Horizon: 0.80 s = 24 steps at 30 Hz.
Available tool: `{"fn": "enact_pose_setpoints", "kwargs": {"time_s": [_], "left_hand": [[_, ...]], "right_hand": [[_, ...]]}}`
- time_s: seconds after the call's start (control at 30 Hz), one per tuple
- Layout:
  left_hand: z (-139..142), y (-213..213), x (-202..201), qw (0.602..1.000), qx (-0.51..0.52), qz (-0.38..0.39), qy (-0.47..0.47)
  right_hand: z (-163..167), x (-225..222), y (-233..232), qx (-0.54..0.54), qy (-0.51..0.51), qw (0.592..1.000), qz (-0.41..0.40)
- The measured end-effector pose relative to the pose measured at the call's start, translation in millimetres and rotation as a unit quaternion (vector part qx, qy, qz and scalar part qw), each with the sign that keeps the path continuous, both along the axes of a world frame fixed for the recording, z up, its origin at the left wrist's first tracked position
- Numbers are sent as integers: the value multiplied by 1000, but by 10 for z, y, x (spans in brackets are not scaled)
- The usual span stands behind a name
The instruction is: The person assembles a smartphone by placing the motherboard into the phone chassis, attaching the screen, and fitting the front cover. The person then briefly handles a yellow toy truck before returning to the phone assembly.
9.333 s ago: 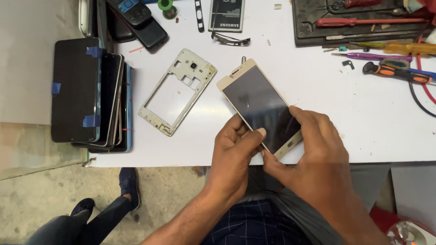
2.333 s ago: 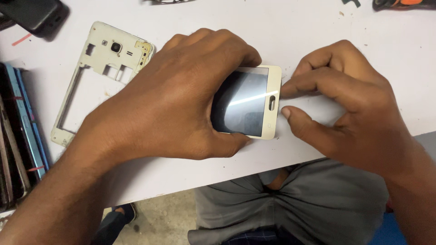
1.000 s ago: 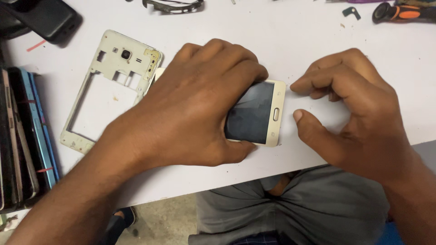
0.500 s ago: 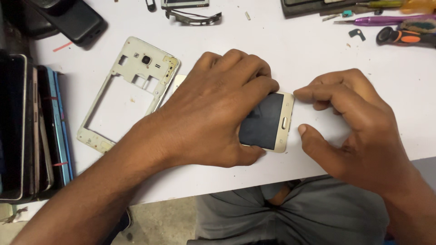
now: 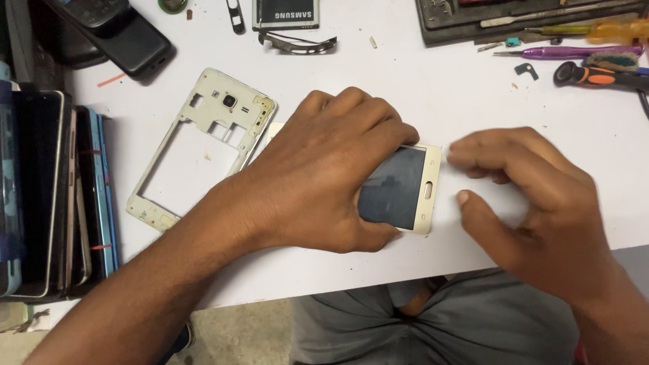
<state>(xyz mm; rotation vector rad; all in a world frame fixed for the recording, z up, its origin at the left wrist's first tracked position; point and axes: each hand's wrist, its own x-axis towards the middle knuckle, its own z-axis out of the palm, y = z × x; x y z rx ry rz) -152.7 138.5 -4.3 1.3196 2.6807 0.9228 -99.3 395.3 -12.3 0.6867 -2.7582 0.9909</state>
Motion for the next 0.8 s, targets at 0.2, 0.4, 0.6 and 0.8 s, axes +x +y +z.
{"fn": "enact_pose_setpoints", "kwargs": {"time_s": [0.2, 0.4, 0.6, 0.8], "left_hand": [[38, -44, -24, 1000, 2, -13, -22], [93, -72, -28, 999, 23, -22, -35], [112, -37, -8, 999, 14, -17, -44], [120, -15, -6, 999, 6, -17, -47]], "right_hand": [[-63, 119, 118, 58, -1, 998, 15], [-97, 124, 135, 81, 29, 994, 60], [-64, 111, 114, 77, 34, 993, 78], [-58, 117, 106, 73, 33, 993, 80]]}}
